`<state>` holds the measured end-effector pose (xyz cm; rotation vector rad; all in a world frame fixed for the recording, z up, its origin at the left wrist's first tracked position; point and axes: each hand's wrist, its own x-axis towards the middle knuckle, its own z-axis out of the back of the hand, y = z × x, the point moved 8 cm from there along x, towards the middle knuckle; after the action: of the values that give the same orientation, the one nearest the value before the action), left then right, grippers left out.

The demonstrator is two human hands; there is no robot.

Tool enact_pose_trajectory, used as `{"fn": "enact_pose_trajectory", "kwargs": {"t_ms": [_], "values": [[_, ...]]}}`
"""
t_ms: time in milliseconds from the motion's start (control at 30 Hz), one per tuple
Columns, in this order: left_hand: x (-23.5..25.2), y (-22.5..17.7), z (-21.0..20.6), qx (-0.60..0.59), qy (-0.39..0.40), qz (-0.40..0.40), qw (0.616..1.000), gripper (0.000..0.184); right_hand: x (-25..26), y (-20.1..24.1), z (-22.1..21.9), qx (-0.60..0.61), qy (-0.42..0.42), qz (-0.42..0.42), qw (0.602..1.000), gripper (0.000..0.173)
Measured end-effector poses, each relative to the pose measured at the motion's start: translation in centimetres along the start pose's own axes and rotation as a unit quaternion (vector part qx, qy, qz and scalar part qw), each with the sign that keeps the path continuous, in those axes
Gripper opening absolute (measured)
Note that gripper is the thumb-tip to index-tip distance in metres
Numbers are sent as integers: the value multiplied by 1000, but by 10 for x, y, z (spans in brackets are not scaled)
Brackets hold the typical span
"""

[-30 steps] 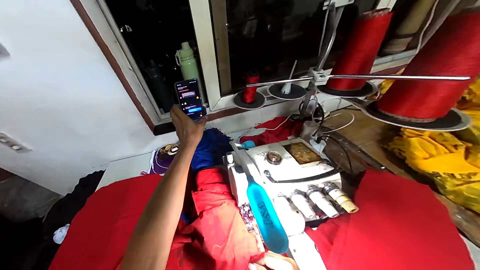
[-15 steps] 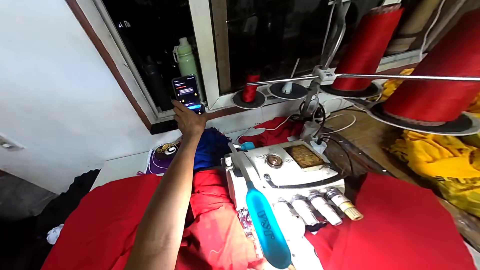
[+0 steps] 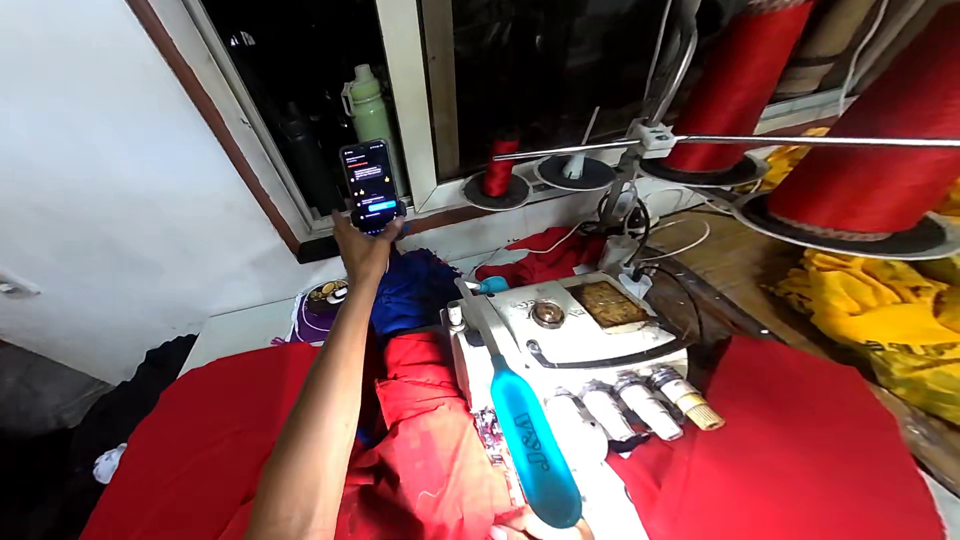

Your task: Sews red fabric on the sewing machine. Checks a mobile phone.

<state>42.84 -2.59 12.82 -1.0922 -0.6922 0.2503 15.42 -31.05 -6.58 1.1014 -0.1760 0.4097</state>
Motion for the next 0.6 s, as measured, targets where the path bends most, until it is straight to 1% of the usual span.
{"fn": "enact_pose_trajectory", "kwargs": {"t_ms": [33,67,100,167,233,300,367,467,600], "values": [[-7,13,4,-61,3,18,998,104,0,0,0,1,-3,1,1000,21],[-15,27,7,-95,6,37,995,89,0,1,0,3,-4,1,1000,21],[-22,39,8,-104,14,56,993,74,0,1,0,4,-4,0,1000,22],[-32,57,2,-84,52,71,993,52,-1,0,0,3,1,0,1000,22],[-34,61,-8,-38,80,59,994,32,0,1,1,1,4,-1,1000,22],[-30,56,-14,21,93,52,994,24,1,0,1,3,3,-3,1000,22],[-24,54,-17,49,82,64,993,18,0,0,0,5,1,0,1000,22],[-21,57,-24,-5,77,90,993,16,0,-2,0,1,1,-6,1000,22],[-24,59,-30,-64,71,101,990,17,0,-4,-1,-3,9,-12,1000,23]]}}
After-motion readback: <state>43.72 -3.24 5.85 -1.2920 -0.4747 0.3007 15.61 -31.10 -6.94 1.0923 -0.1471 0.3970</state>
